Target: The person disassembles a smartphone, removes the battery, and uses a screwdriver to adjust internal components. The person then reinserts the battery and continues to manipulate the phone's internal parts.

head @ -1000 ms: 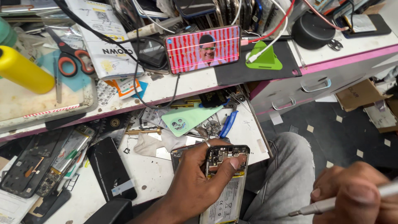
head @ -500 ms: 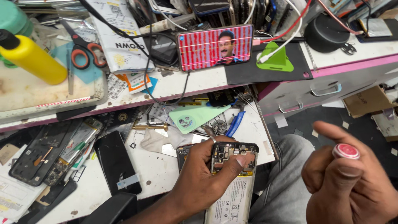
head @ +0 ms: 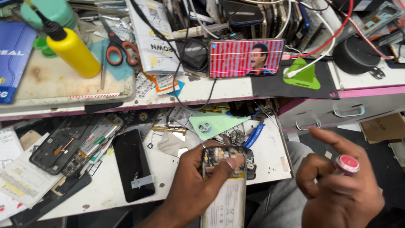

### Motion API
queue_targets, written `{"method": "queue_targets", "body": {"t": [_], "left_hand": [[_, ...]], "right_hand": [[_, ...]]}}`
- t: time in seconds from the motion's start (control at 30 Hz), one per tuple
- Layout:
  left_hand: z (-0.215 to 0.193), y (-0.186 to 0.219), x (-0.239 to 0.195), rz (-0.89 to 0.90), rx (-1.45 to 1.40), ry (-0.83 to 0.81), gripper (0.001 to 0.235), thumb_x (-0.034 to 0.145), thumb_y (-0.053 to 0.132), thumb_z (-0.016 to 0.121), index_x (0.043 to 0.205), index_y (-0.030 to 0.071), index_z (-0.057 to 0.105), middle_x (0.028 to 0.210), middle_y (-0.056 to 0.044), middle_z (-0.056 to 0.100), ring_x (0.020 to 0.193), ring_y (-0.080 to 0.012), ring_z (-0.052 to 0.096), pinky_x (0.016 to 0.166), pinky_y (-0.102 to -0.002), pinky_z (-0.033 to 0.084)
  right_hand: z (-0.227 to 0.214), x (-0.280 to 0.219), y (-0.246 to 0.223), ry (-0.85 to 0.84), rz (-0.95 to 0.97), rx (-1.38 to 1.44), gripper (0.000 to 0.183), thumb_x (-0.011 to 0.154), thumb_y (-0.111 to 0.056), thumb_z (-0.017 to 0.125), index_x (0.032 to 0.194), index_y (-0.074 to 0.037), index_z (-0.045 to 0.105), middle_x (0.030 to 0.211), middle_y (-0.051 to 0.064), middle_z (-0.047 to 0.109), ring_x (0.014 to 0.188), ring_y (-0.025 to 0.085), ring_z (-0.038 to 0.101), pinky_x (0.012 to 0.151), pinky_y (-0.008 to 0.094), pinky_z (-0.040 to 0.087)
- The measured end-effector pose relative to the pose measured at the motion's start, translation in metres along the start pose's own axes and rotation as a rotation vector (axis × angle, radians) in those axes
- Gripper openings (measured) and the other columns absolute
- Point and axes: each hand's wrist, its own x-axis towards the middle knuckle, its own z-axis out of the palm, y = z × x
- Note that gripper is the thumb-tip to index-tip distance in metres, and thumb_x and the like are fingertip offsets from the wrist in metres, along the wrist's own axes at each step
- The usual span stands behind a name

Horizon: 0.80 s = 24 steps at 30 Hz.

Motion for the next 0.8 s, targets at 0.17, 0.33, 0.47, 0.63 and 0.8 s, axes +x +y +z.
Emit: {"method": "queue_targets", "body": {"t": [0.17, 0.33, 0.47, 0.63, 0.8], "left_hand": [[-0.024, -0.002, 0.003, -0.029, 0.108, 0.300, 0.021, 0.089, 0.018, 0.072, 0.100, 0.000, 0.077, 0.084, -0.005, 0.079, 0.069, -0.0064, 0.069, 0.061, -0.024, 0.054], [-0.045, -0.003, 0.004, -0.055, 0.152, 0.463, 0.019, 0.091, 0.016, 0.072, 0.094, -0.002, 0.077, 0.078, -0.006, 0.075, 0.064, -0.0069, 0.061, 0.055, -0.027, 0.048], [-0.052, -0.003, -0.001, -0.146, 0.003, 0.487, 0.019, 0.091, 0.016, 0.071, 0.095, -0.002, 0.074, 0.079, -0.006, 0.075, 0.061, -0.0085, 0.065, 0.053, -0.028, 0.051], [-0.059, 0.003, -0.006, -0.239, -0.116, 0.493, 0.020, 0.090, 0.019, 0.069, 0.097, 0.000, 0.072, 0.079, -0.008, 0.075, 0.060, -0.0114, 0.069, 0.053, -0.030, 0.056], [-0.061, 0.005, -0.009, -0.317, -0.212, 0.483, 0.021, 0.091, 0.022, 0.071, 0.095, 0.001, 0.073, 0.080, -0.008, 0.075, 0.061, -0.0117, 0.068, 0.055, -0.030, 0.057]], "right_hand": [[-0.002, 0.007, -0.003, -0.022, 0.028, -0.159, 0.074, 0.107, -0.059, 0.043, 0.121, 0.012, 0.059, 0.060, -0.002, 0.048, 0.050, 0.000, 0.040, 0.048, 0.015, 0.028], [0.005, 0.013, 0.006, -0.067, -0.195, -0.353, 0.073, 0.120, -0.051, 0.051, 0.127, 0.022, 0.050, 0.065, 0.008, 0.046, 0.052, 0.008, 0.038, 0.050, 0.020, 0.028], [0.009, 0.019, 0.012, -0.045, -0.017, 0.270, 0.053, 0.112, -0.047, 0.058, 0.123, 0.004, 0.063, 0.055, -0.006, 0.047, 0.045, -0.003, 0.037, 0.048, 0.012, 0.024], [0.014, 0.019, 0.013, -0.112, -0.208, -0.294, 0.069, 0.119, -0.050, 0.055, 0.130, 0.017, 0.048, 0.064, 0.005, 0.043, 0.049, 0.007, 0.033, 0.047, 0.022, 0.024], [0.012, 0.024, 0.020, -0.080, -0.112, -0.063, 0.065, 0.115, -0.056, 0.051, 0.134, 0.006, 0.053, 0.054, -0.003, 0.039, 0.043, 0.002, 0.029, 0.045, 0.018, 0.021]]}}
